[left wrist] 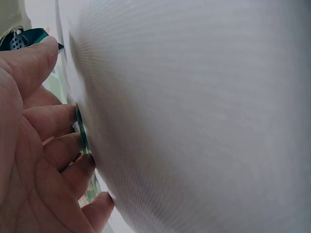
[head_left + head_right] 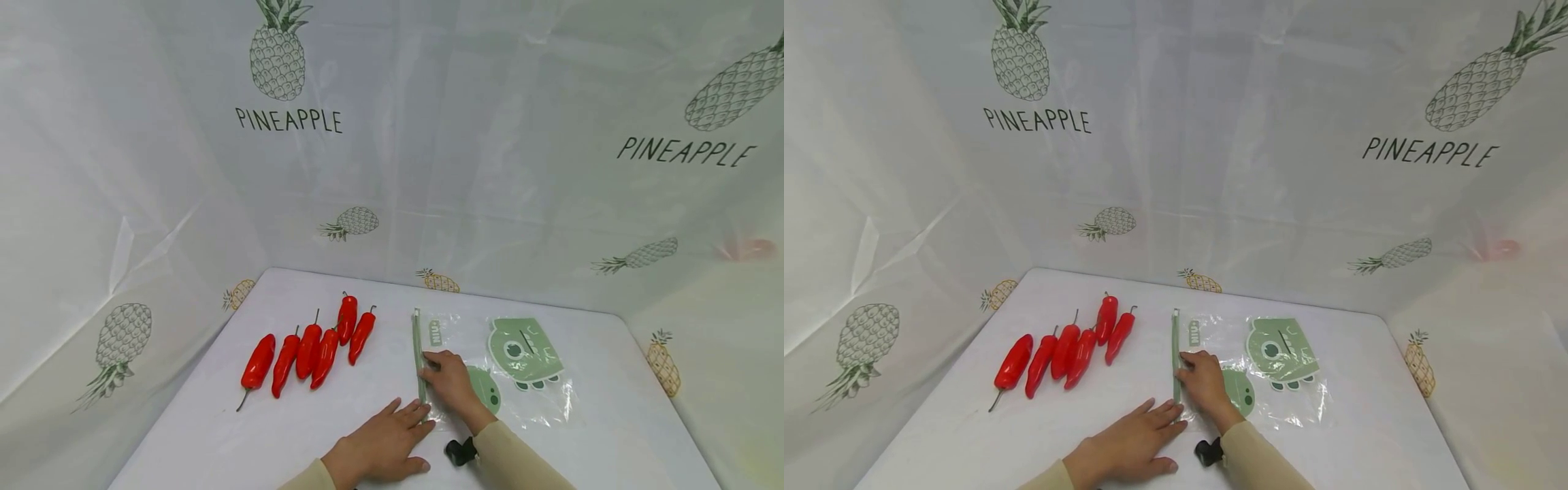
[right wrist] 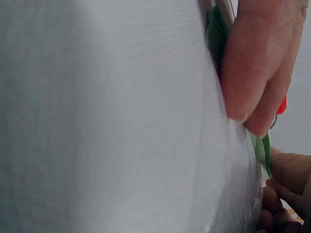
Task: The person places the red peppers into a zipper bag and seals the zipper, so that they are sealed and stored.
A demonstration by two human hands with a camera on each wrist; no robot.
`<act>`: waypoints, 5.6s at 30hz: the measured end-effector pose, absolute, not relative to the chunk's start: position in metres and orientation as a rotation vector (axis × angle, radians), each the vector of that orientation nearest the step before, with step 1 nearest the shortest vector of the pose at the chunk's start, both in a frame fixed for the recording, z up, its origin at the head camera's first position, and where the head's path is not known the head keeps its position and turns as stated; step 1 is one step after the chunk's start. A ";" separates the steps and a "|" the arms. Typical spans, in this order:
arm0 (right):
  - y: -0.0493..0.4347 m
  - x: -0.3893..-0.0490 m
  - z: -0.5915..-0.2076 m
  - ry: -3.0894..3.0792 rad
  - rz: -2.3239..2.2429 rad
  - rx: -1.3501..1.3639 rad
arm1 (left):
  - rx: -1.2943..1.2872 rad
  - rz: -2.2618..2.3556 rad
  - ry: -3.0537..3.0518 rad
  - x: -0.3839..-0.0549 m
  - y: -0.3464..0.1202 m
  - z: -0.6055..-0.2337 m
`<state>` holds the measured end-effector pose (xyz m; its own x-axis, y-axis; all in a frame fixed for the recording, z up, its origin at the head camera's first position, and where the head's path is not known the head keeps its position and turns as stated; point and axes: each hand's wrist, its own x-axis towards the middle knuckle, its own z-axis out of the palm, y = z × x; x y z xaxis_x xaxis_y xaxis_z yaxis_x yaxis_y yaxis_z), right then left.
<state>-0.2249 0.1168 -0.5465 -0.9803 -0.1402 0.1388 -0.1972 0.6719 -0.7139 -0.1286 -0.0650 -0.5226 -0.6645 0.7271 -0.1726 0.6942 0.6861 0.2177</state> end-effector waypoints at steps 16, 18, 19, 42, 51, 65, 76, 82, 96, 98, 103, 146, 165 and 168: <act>0.123 -0.227 -0.553 -2.708 1.303 0.204 | 1.110 0.227 2.631 -0.130 -0.065 -0.526; 0.123 -0.226 -0.554 -2.680 1.349 0.193 | 1.114 0.228 2.631 -0.130 -0.065 -0.526; 0.123 -0.226 -0.555 -2.664 1.383 0.185 | 1.116 0.228 2.631 -0.131 -0.065 -0.526; 0.135 -0.223 -0.547 -2.580 1.791 -0.071 | 0.703 0.624 3.020 -0.147 -0.153 -0.492; 0.135 -0.227 -0.549 -2.572 1.826 -0.064 | 0.151 0.830 3.196 -0.167 -0.247 -0.480; 0.135 -0.229 -0.548 -2.608 1.799 -0.049 | -0.123 0.956 3.035 -0.178 -0.323 -0.507; 0.138 -0.230 -0.548 -2.612 1.847 -0.010 | -0.275 0.979 2.868 -0.182 -0.332 -0.514; 0.137 -0.230 -0.550 -2.584 1.869 -0.017 | -0.269 0.994 2.879 -0.182 -0.334 -0.513; 0.147 -0.235 -0.543 -2.519 1.822 0.028 | -0.235 1.192 2.839 -0.176 -0.333 -0.478; 0.149 -0.235 -0.543 -2.531 1.797 0.030 | -0.229 1.219 2.827 -0.175 -0.330 -0.472; 0.151 -0.234 -0.539 -2.561 1.760 0.050 | -0.202 1.220 2.858 -0.174 -0.319 -0.459; 0.120 -0.211 -0.495 -2.394 1.798 0.132 | 0.255 1.640 2.544 -0.167 -0.119 -0.422; 0.105 -0.199 -0.485 -2.330 1.731 0.104 | 0.348 1.518 2.554 -0.175 -0.083 -0.437; 0.104 -0.198 -0.486 -2.318 1.721 0.101 | 0.325 1.481 2.592 -0.175 -0.081 -0.436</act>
